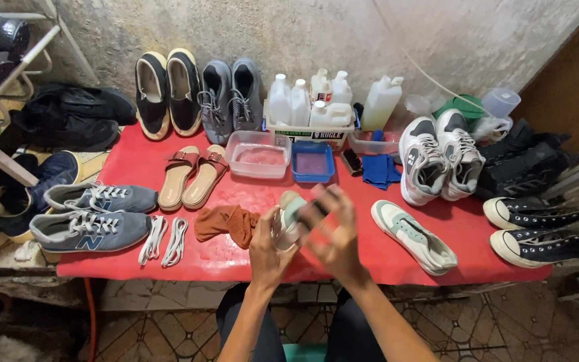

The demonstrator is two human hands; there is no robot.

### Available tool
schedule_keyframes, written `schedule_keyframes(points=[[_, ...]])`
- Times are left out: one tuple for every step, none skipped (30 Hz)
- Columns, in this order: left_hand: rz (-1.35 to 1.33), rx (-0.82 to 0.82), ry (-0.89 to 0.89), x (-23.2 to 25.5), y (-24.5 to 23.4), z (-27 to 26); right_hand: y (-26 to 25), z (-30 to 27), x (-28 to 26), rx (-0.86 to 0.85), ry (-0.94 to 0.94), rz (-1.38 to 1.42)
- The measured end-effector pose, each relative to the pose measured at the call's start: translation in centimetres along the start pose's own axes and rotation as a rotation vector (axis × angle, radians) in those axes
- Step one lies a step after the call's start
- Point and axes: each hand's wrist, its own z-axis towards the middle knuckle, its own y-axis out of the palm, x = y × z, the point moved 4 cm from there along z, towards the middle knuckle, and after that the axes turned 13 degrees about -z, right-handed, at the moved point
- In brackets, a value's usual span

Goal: Cleaning the midsole and upper of a white sneaker using a cloth and cleaning solution at a repair station.

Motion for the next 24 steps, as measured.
schedule_keyframes(points=[[0.003, 0.009, -0.001, -0.1, 0.1, 0.0, 0.3, -0.4, 0.3, -0.002, -0.005, 0.007], [0.001, 0.029, -0.003, -0.1, 0.2, -0.1, 0.6, -0.7, 0.8, -0.011, 0.057, 0.016], [-0.002, 0.041, -0.005, -0.2, 0.2, -0.1, 0.9, -1.2, 1.3, -0.018, 0.124, 0.017], [-0.002, 0.041, -0.005, -0.2, 0.0, -0.3, 0.6, -1.4, 0.3, -0.018, 0.125, 0.018], [-0.013, 0.042, -0.007, -0.2, 0.0, -0.1, 0.5, -1.4, -0.7, -0.042, 0.018, 0.011], [-0.023, 0.043, -0.008, -0.2, 0.1, 0.1, 0.3, -1.4, -1.8, -0.066, -0.089, 0.003], [-0.022, 0.040, -0.013, 0.2, 0.0, 0.2, 0.4, -1.2, -1.1, -0.070, -0.085, 0.003], [-0.012, 0.037, -0.005, 0.6, -0.1, 0.3, 0.4, -1.0, -0.1, -0.042, -0.011, 0.005], [0.001, 0.039, 0.006, 1.0, -0.3, 0.6, 0.5, -0.7, 0.9, -0.014, 0.058, 0.010], [0.004, 0.042, 0.004, 1.2, -0.4, 0.5, 0.2, -0.7, 0.3, -0.015, 0.058, 0.015], [-0.013, 0.041, -0.005, 1.3, -0.5, 0.6, 0.0, -0.4, -0.3, -0.019, 0.019, -0.012], [-0.030, 0.040, -0.014, 1.4, -0.6, 0.7, -0.3, -0.2, -1.0, -0.022, -0.020, -0.039], [-0.030, 0.042, -0.010, 1.1, -0.5, 0.7, 0.2, -0.8, -0.9, -0.019, -0.023, -0.039], [-0.028, 0.055, -0.005, 0.7, -0.4, 0.8, 0.8, -1.4, -1.1, -0.032, -0.106, -0.068], [-0.028, 0.063, -0.008, 0.5, -0.3, 0.3, 1.1, -2.4, -1.5, -0.052, -0.182, -0.099], [-0.029, 0.059, -0.012, 0.6, -0.3, 0.3, 0.6, -1.5, -1.1, -0.055, -0.178, -0.101], [-0.007, 0.058, -0.007, 0.7, -0.3, 0.4, 0.1, -0.4, -0.5, -0.038, -0.125, -0.121], [0.015, 0.056, -0.002, 0.8, -0.3, 0.5, -0.4, 0.7, 0.1, -0.020, -0.072, -0.140], [0.017, 0.065, 0.001, 0.5, -0.3, 0.5, -0.1, 0.3, -0.2, -0.018, -0.079, -0.136], [-0.015, 0.048, -0.006, 0.2, -0.2, 0.4, 0.2, -0.1, -0.7, -0.026, -0.131, -0.115], [-0.050, 0.024, -0.014, -0.2, 0.0, 0.3, 0.4, -0.7, -1.3, -0.036, -0.178, -0.100], [-0.051, 0.025, -0.013, 0.1, 0.0, 0.4, 0.6, -0.8, -1.2, -0.035, -0.179, -0.101], [-0.043, 0.024, -0.015, 0.3, 0.0, 0.5, 0.7, -1.1, -1.2, -0.046, -0.206, -0.110], [-0.036, 0.023, -0.017, 0.5, 0.1, 0.6, 0.9, -1.3, -1.3, -0.057, -0.232, -0.119]])
